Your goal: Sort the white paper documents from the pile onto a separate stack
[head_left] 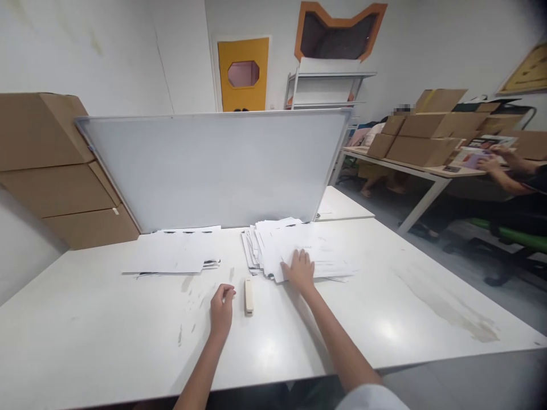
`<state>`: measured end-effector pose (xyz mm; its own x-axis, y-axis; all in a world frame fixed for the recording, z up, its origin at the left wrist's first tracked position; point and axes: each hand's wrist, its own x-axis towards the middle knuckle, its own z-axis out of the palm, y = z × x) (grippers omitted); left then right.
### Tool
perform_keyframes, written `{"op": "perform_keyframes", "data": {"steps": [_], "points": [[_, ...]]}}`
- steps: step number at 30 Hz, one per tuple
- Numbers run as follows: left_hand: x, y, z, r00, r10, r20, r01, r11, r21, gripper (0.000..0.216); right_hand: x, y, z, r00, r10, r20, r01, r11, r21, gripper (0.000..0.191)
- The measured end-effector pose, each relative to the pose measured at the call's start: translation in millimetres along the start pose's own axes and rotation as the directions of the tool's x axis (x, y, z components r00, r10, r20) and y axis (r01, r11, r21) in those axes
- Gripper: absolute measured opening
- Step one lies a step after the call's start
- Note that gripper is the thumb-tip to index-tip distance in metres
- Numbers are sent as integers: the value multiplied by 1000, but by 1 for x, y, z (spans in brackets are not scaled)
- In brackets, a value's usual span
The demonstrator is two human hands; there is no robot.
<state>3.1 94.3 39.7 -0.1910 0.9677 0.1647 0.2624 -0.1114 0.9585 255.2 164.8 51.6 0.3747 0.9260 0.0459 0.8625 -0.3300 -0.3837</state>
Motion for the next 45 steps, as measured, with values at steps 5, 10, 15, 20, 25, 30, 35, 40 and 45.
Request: {"op": "perform_keyframes", "data": {"steps": [5,10,15,20,25,30,35,40,45], "points": [[2,-3,0,1000,-28,9,28,999,-27,21,-32,53,12,992,2,-123,9,996,88,72],[3,-7,1,999,-40,-3,40,998,-41,23,-41,68,10,986,0,-167,21,992,127,67],[5,-9,1,999,-40,-13,39,999,-21,22,-39,71,13,973,-16,-229,43,993,110,59],[4,-6,1,999,-39,-1,39,999,6,23,-35,76,24,958,-2,-286,47,988,149,68],[0,1,-1,999,-48,-8,48,999,9,23,-32,79,28,955,19,-296,21,991,130,82],[0,-2,1,999,-43,-14,43,999,23,25,-36,74,20,944,-9,-330,37,996,80,68],[6,-5,-1,998,-53,-23,54,998,33,24,-40,74,4,908,59,-416,66,958,280,54],[-19,14,7,990,137,32,-139,988,63,26,-77,70,-20,896,117,-429,113,873,474,49],[-98,61,54,954,-11,298,117,933,-341,74,-174,61,-17,935,-114,-335,291,786,546,43]]}}
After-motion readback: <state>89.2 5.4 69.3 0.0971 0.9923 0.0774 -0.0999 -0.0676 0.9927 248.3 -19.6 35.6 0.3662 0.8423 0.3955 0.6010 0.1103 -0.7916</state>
